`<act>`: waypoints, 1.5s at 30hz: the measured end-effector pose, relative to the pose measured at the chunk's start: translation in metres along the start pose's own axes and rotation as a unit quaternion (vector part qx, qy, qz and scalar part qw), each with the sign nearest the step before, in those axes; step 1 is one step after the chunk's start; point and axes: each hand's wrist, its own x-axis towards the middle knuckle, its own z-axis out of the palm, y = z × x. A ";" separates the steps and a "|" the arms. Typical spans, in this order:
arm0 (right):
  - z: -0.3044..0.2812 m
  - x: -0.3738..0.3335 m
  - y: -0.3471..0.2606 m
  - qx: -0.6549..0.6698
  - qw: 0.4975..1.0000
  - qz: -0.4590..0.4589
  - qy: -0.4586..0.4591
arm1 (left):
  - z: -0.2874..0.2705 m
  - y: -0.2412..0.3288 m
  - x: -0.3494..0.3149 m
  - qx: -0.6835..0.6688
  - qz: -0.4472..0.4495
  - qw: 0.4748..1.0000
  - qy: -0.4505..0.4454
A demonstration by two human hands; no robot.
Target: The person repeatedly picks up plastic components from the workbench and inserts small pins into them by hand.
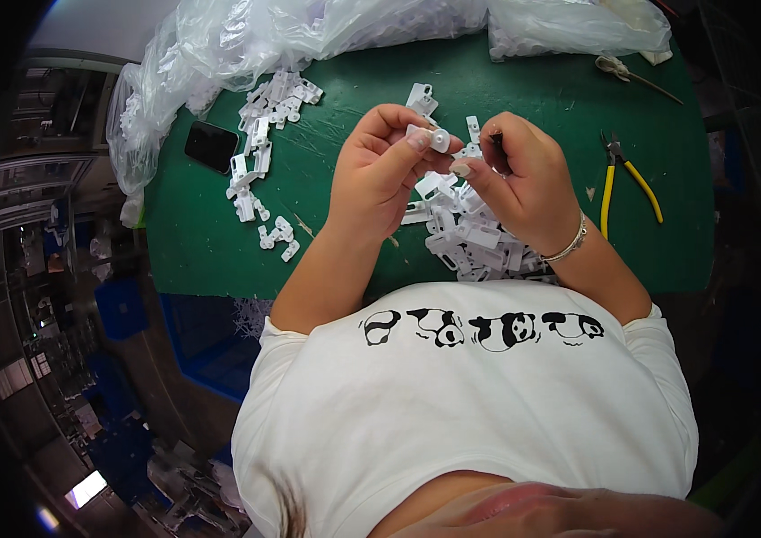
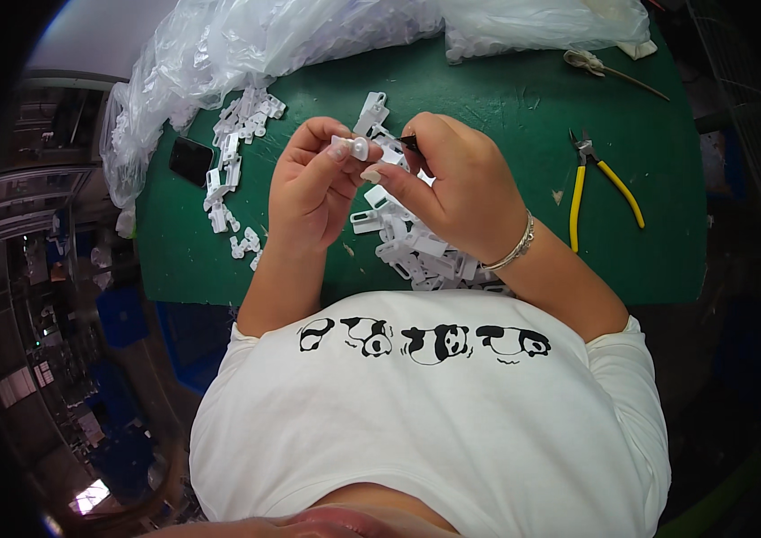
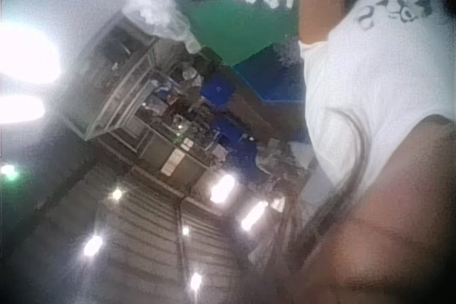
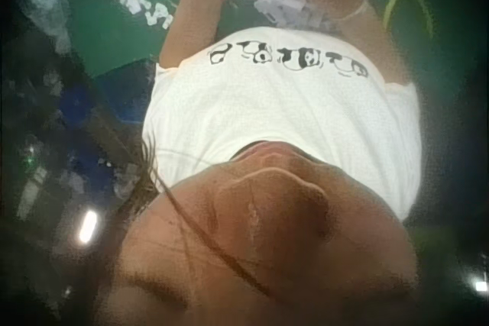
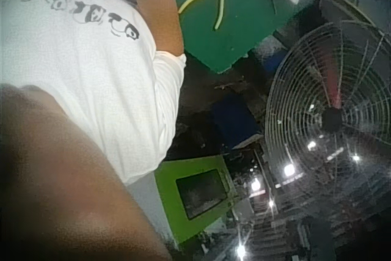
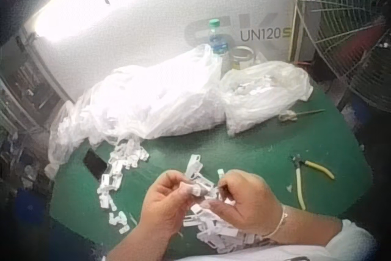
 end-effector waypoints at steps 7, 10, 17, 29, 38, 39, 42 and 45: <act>0.002 -0.001 0.000 0.006 1.000 0.008 -0.012 | -0.007 -0.001 -0.001 0.227 0.151 0.961 -0.044; 0.004 -0.001 0.002 0.007 1.000 0.018 -0.020 | 0.008 0.003 -0.007 0.167 0.095 0.981 -0.040; 0.001 -0.001 0.001 0.015 0.997 -0.008 -0.080 | -0.005 0.007 -0.006 0.091 0.014 0.994 -0.056; 0.000 -0.002 -0.001 0.035 0.989 -0.011 -0.146 | -0.007 0.006 -0.006 0.077 0.022 0.991 -0.105; -0.005 0.000 -0.006 0.055 0.980 -0.012 -0.189 | -0.009 0.000 -0.003 0.056 0.036 0.991 -0.120; -0.006 0.000 -0.007 0.066 0.980 -0.017 -0.185 | -0.009 -0.001 -0.003 0.047 0.035 0.991 -0.124; 0.000 -0.001 -0.002 0.091 0.981 -0.038 -0.167 | -0.007 0.001 -0.003 0.027 0.023 0.993 -0.115; -0.004 -0.001 0.001 0.085 0.985 -0.054 -0.138 | -0.012 0.005 -0.003 0.067 0.039 0.995 -0.066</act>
